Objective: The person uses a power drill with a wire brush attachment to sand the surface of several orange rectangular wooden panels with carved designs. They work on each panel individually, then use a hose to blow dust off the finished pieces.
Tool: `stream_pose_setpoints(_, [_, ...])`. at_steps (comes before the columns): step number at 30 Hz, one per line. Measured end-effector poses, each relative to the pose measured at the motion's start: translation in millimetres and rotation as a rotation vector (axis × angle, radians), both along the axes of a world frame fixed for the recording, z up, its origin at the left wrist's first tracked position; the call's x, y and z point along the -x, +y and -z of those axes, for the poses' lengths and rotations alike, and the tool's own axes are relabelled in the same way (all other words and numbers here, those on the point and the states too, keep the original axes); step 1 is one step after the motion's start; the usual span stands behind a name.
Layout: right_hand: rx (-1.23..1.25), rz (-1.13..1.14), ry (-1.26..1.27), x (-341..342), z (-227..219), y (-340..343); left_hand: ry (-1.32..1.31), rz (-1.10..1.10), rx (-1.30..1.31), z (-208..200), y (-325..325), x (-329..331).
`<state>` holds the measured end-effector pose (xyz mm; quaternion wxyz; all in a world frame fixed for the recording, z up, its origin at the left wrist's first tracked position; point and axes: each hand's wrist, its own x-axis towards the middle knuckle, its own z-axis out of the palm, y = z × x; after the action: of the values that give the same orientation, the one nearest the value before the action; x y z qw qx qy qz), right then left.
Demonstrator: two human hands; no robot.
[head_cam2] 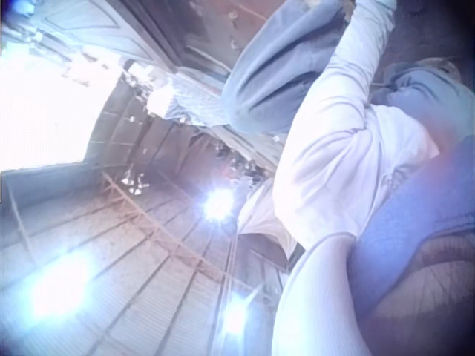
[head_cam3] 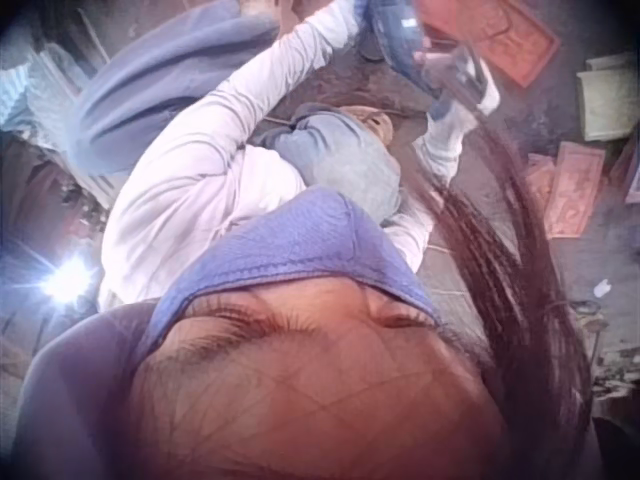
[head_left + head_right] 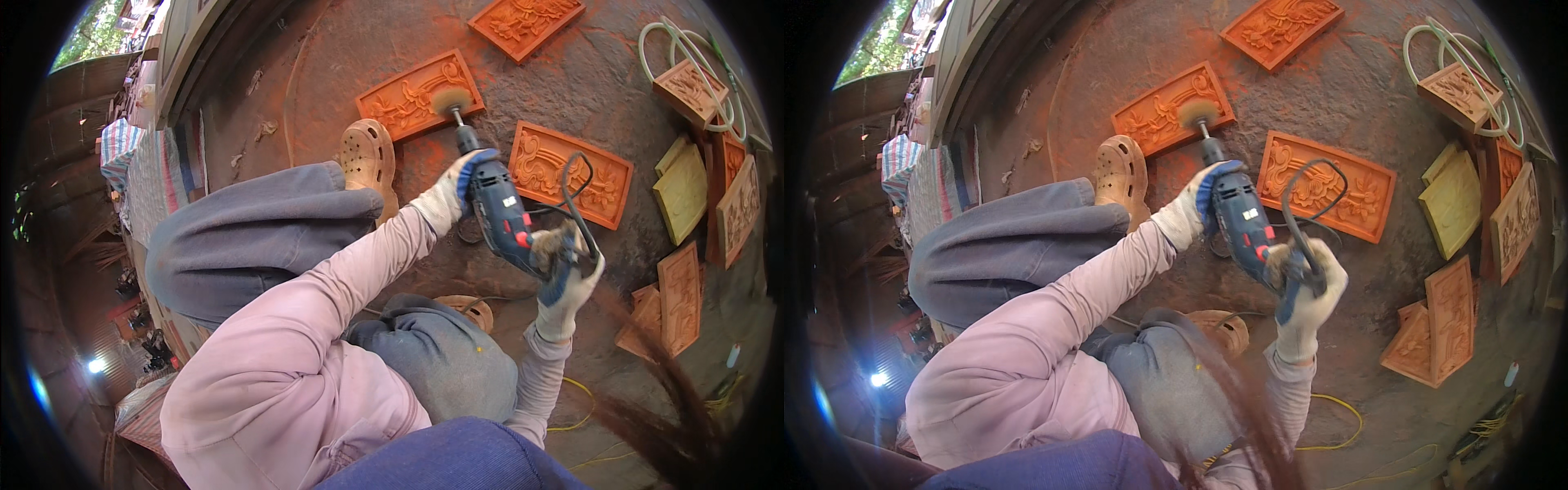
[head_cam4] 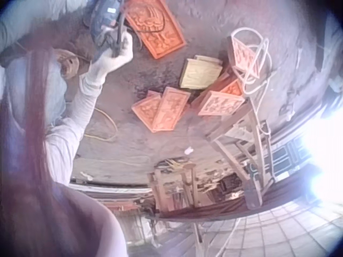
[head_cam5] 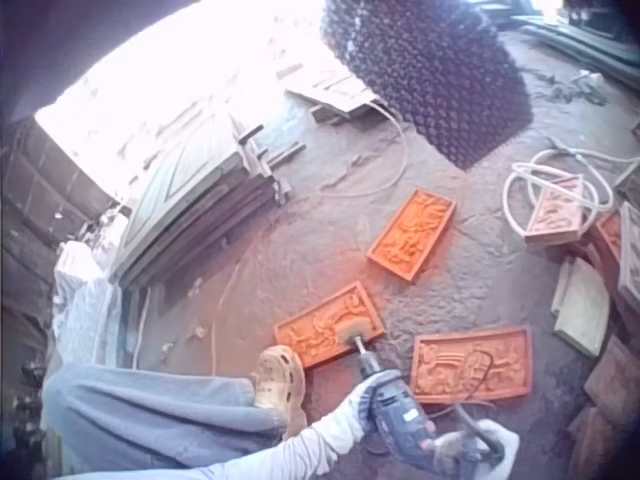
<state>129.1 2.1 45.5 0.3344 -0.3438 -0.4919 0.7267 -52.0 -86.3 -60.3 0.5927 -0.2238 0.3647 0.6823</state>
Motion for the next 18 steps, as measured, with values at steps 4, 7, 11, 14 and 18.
stream_pose_setpoints(4, [0.008, -0.033, 0.066, 32, 13, 4, 0.064, -0.046, -0.012, 7, 13, 32])
stream_pose_setpoints(7, [0.077, -0.065, -0.111, 45, 4, 13, 0.108, -0.138, 0.053, 6, 3, 36])
stream_pose_setpoints(11, [-0.108, -0.06, -0.179, 46, 40, -14, 0.047, -0.114, 0.104, 3, -26, 46])
stream_pose_setpoints(14, [0.168, 0.083, -0.023, 53, 2, -19, 0.094, -0.044, 0.132, 0, -9, 46])
stream_pose_setpoints(18, [0.185, 0.023, -0.072, 25, -6, -11, 0.111, -0.134, 0.114, -10, -9, 13])
